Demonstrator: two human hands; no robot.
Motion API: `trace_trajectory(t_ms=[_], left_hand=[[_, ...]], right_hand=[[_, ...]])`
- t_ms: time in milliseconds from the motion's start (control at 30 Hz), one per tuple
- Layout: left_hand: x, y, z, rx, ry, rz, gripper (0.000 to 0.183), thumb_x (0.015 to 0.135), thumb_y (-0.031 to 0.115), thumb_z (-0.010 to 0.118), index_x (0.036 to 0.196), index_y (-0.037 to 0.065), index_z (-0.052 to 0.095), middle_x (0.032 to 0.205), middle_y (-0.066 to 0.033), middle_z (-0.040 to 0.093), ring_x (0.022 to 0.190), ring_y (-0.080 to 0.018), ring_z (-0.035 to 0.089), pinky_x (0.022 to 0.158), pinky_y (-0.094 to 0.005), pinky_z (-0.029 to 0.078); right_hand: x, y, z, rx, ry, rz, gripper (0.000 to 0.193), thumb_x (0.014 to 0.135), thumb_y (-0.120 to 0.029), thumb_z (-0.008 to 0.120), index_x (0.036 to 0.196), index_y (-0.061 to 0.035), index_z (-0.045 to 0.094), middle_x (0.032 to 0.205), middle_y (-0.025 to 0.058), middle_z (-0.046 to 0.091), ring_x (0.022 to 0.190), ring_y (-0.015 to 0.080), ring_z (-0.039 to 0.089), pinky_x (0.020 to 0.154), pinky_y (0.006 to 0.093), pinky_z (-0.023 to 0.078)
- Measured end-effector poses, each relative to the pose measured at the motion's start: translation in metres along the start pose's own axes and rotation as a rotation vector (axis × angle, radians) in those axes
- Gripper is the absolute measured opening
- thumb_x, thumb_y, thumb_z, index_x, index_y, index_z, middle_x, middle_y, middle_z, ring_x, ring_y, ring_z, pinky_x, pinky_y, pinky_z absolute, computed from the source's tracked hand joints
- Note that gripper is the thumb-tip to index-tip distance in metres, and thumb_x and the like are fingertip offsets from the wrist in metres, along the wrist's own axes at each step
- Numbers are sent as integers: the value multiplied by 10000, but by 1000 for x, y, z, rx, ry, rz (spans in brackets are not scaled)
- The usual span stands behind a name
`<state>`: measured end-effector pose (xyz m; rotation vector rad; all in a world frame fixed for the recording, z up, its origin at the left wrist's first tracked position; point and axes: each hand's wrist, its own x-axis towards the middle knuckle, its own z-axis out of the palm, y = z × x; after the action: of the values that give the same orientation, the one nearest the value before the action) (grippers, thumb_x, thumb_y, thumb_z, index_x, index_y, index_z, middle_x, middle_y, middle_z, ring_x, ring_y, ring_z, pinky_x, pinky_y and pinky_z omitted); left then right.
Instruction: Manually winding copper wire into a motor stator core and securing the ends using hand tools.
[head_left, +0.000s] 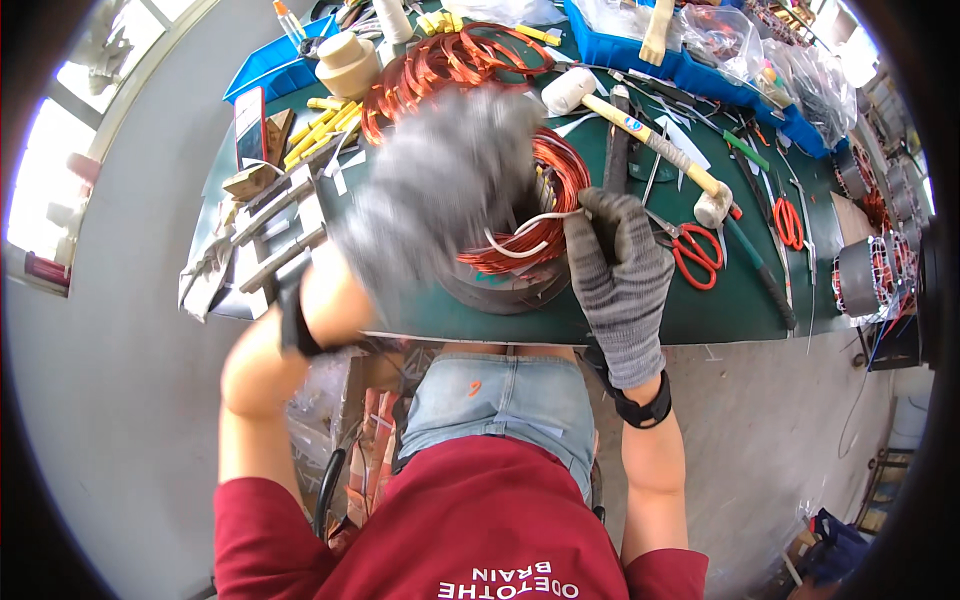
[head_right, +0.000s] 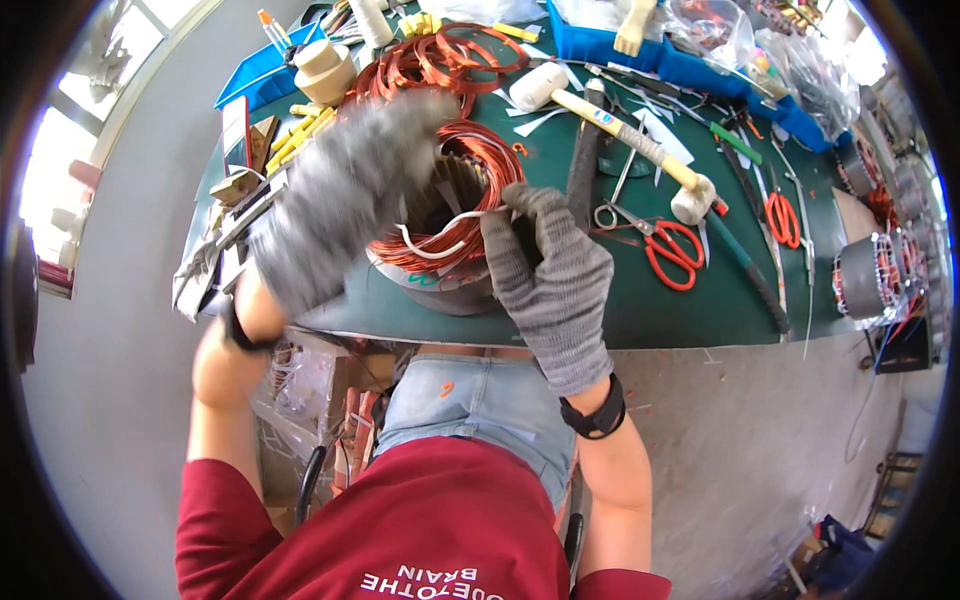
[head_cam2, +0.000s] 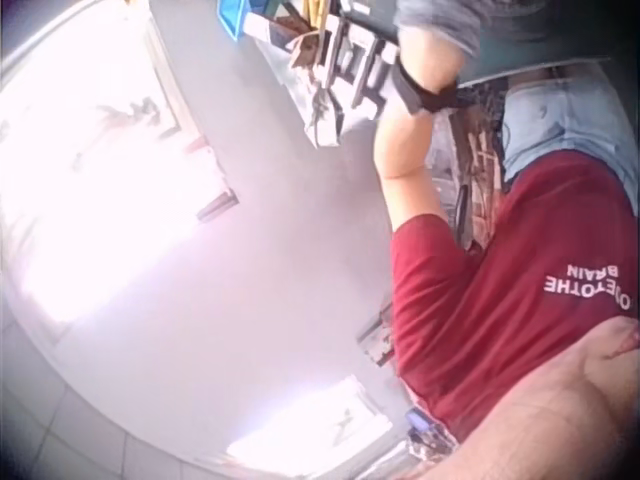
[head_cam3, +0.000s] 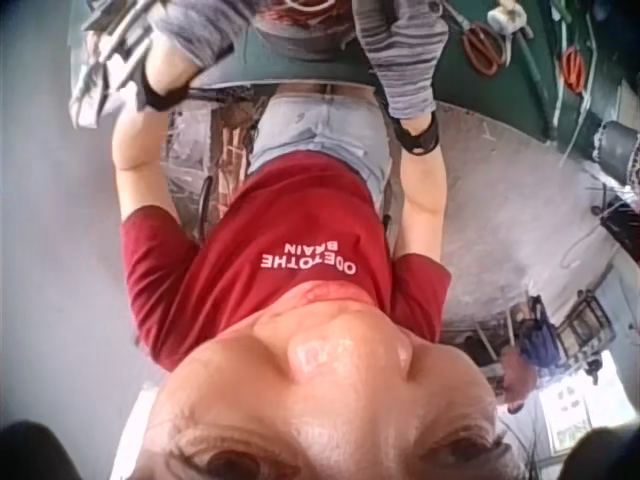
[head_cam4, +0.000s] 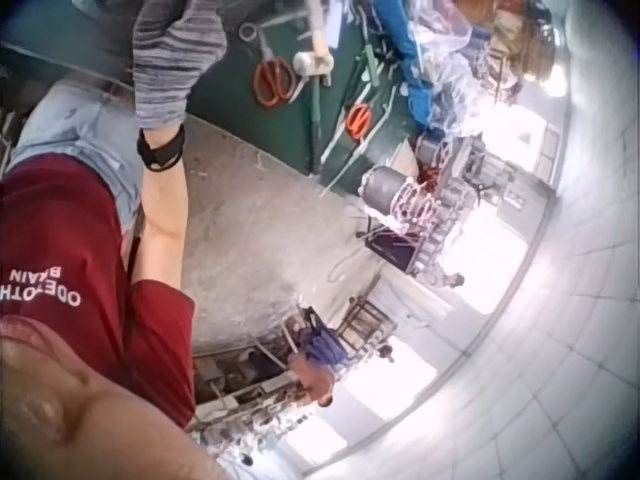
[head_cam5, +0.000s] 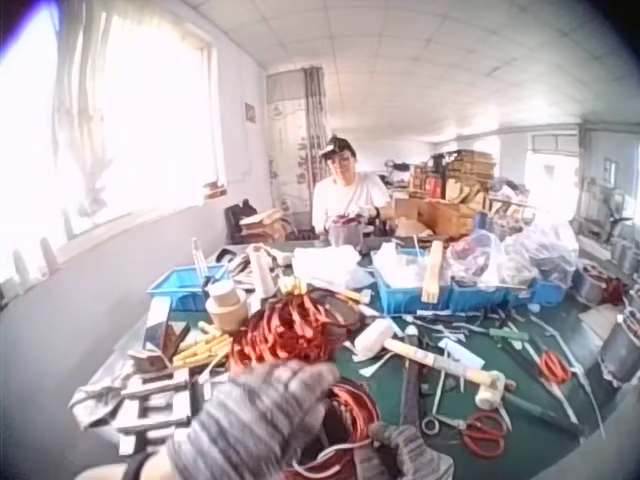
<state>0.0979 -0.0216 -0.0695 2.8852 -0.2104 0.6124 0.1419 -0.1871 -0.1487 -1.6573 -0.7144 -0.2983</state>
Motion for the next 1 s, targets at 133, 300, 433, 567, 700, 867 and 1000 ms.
trace_trajectory(t_ms=[133,300,433,567,700,867,1000], left_hand=[[-47,52,42,26,259,-11,461,720,210,582,1123,-1,505,975,-146,570,884,-291,563,879,-448,397],[-49,56,64,116,438,-72,389,696,172,563,1074,82,573,914,-95,560,790,-223,558,896,-437,378],[-49,51,70,164,476,-17,391,667,181,554,1055,148,592,858,-69,543,735,-197,538,833,-400,402],[-60,38,70,204,447,-24,412,668,173,528,1075,151,587,868,-76,548,729,-199,528,821,-400,406],[-47,43,66,93,478,90,384,673,193,590,1056,167,598,843,-58,539,723,-202,520,796,-402,409],[-56,31,69,82,568,62,384,631,199,593,1012,156,603,847,-58,557,750,-239,523,758,-426,408],[-50,31,72,51,617,108,326,654,205,559,971,147,612,851,-63,565,783,-245,533,752,-433,405]], right_hand=[[-1,-6,-8,43,-90,34,138,831,-45,584,964,-8,595,849,99,639,762,129,623,686,234,486],[27,-12,-45,7,-516,188,160,859,-47,519,1002,3,573,893,111,629,831,163,616,741,280,489],[109,-50,-77,-479,-1085,-317,270,854,-73,501,1116,-10,513,996,132,593,927,197,585,825,309,464],[136,-36,-4,-549,-957,-643,361,844,-71,453,1195,11,447,1134,160,521,1041,222,530,920,313,408],[120,35,38,-657,-589,-1098,454,833,-69,405,1275,32,381,1271,188,449,1154,246,474,1014,316,353],[110,-7,28,-333,-745,-277,294,902,-164,466,1158,-25,505,1197,103,537,1056,241,545,913,323,417],[118,-8,35,-338,-857,-317,308,903,-169,468,1171,-19,494,1199,106,531,1060,235,537,919,318,411]])
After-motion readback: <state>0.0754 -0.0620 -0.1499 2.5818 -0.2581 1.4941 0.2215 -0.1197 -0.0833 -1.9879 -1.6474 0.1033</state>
